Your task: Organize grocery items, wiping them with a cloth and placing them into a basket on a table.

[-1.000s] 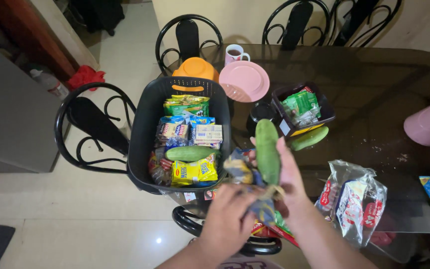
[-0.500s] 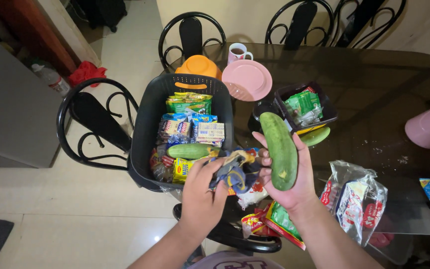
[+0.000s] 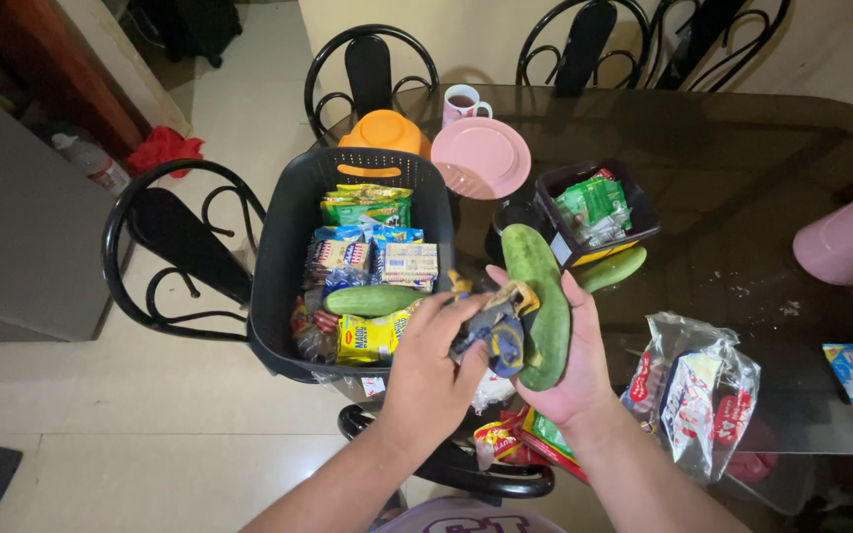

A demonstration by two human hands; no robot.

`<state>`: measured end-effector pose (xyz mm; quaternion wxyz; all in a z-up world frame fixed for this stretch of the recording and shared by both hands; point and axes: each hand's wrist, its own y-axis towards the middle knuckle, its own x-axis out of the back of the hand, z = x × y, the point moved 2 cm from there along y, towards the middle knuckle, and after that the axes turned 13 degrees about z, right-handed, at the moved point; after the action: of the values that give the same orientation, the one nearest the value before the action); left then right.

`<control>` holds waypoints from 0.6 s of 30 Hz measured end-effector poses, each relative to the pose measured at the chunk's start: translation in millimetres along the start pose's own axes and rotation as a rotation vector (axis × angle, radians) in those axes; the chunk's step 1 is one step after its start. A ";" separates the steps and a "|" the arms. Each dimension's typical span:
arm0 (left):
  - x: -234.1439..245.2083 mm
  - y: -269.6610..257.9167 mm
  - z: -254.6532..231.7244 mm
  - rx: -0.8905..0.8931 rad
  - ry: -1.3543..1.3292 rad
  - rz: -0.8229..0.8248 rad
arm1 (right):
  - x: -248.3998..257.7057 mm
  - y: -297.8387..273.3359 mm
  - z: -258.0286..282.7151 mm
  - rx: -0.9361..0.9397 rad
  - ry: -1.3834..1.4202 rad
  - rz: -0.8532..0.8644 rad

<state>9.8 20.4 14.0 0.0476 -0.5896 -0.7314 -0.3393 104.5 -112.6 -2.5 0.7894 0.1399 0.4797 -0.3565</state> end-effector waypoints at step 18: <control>-2.1 7.6 5.8 0.190 -0.193 0.218 | 16.1 -3.0 -2.3 0.061 -0.154 0.035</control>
<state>19.1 22.5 11.9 0.0693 -0.6882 -0.6930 -0.2033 105.5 -120.3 -17.2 0.8254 0.1445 0.4039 -0.3669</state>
